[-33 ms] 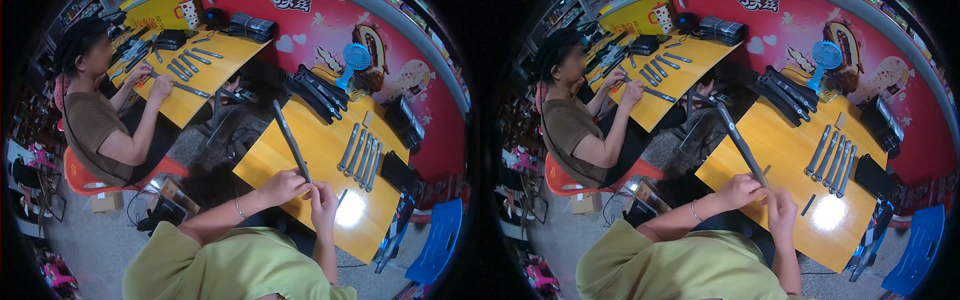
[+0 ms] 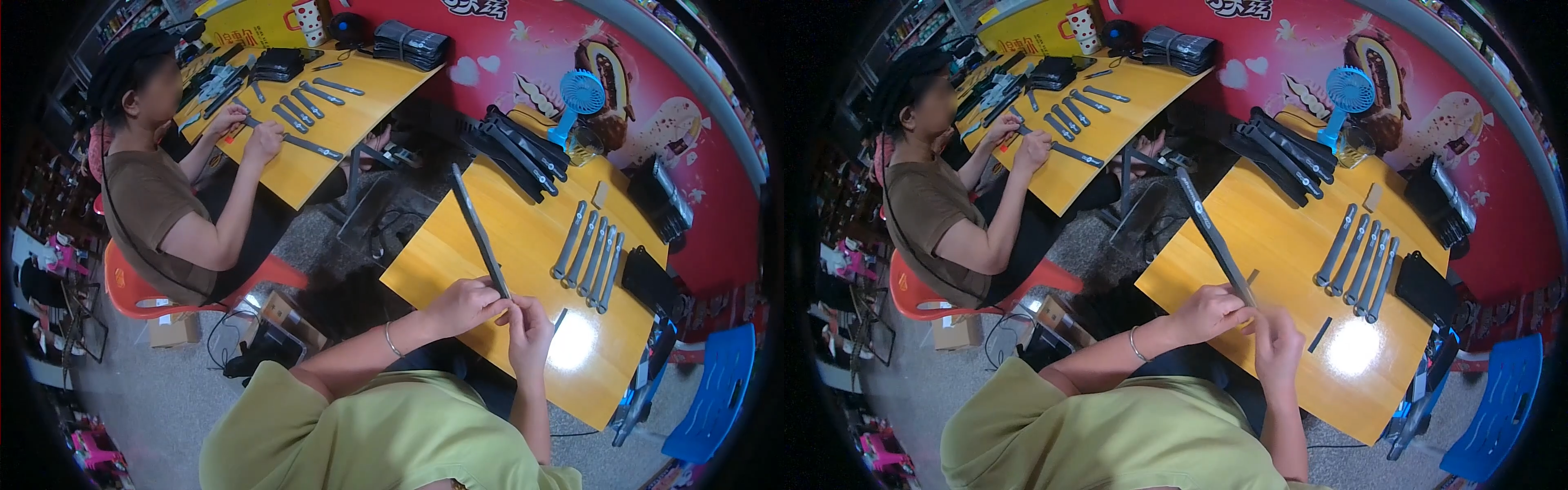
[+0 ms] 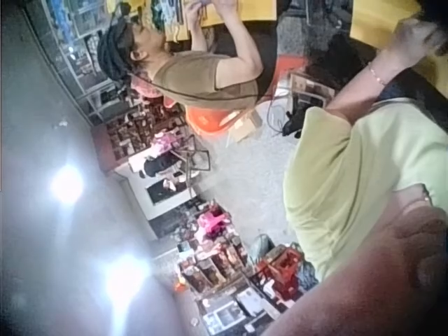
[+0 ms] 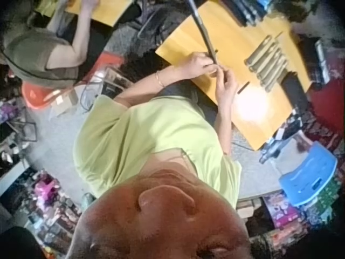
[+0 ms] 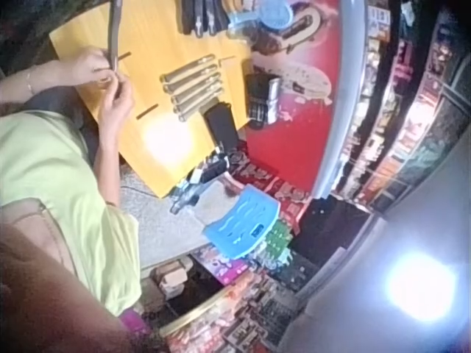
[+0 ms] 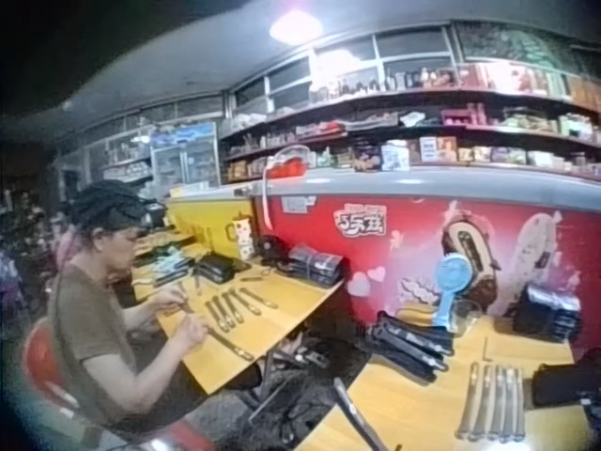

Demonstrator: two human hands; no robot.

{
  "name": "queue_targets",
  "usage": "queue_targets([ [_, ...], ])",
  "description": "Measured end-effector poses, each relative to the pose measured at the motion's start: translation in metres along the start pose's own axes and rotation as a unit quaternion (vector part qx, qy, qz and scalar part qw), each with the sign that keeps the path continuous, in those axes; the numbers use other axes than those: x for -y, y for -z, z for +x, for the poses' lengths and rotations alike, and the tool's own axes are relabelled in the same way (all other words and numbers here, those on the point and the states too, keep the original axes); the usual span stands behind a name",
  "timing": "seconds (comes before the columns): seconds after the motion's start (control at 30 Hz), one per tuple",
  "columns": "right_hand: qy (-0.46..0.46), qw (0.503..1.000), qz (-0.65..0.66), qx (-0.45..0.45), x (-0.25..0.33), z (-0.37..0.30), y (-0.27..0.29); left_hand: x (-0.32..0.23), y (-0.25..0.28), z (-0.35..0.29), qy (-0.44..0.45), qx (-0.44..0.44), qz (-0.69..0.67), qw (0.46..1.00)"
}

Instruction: Assembling leather straps by inserting and securing metal hardware into pre-punched holes.

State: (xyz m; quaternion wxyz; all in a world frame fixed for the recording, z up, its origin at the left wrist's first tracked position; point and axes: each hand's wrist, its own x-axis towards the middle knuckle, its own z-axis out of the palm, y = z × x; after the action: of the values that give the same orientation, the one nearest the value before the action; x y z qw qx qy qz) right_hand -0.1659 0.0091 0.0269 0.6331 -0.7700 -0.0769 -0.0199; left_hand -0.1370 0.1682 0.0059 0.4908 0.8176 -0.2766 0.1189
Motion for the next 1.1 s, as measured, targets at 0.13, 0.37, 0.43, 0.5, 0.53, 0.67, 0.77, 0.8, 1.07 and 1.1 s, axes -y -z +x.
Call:
queue_targets([
  [0.13, 0.05, 0.991, -0.12, -0.033, 0.002, 0.007, 0.009, -0.008, -0.005, 0.007, 0.002, 0.002, -0.036, 0.999],
  [0.37, 0.135, 0.943, -0.259, -0.161, 0.028, 0.042, 0.045, -0.023, 0.016, -0.003, -0.038, 0.142, -0.052, 0.988],
  [0.43, 0.132, 0.939, -0.259, -0.184, 0.046, 0.045, 0.062, -0.029, 0.017, -0.025, 0.069, 0.246, -0.151, 0.955],
  [0.5, 0.167, 0.935, -0.297, -0.103, 0.054, 0.037, 0.057, -0.018, 0.012, -0.028, 0.06, 0.209, -0.115, 0.969],
  [0.53, 0.185, 0.927, -0.321, -0.061, 0.058, 0.031, 0.054, -0.016, 0.009, -0.028, 0.054, 0.162, -0.078, 0.982],
  [0.67, 0.21, 0.906, -0.367, 0.02, 0.072, 0.008, 0.036, -0.019, -0.006, -0.009, 0.251, 0.076, -0.44, 0.859],
  [0.77, 0.192, 0.905, -0.379, 0.016, 0.078, 0.003, 0.035, -0.024, -0.001, 0.011, 0.289, 0.076, -0.488, 0.82],
  [0.8, 0.186, 0.906, -0.38, 0.012, 0.081, 0.0, 0.038, -0.026, 0.0, 0.015, 0.352, 0.047, -0.548, 0.757],
  [1.07, 0.051, 0.935, -0.35, -0.01, 0.071, -0.005, 0.085, -0.01, 0.013, 0.015, 0.311, -0.064, -0.52, 0.793],
  [1.1, 0.029, 0.958, -0.284, -0.032, 0.069, -0.002, 0.083, -0.011, 0.014, 0.016, 0.327, -0.066, -0.499, 0.8],
])
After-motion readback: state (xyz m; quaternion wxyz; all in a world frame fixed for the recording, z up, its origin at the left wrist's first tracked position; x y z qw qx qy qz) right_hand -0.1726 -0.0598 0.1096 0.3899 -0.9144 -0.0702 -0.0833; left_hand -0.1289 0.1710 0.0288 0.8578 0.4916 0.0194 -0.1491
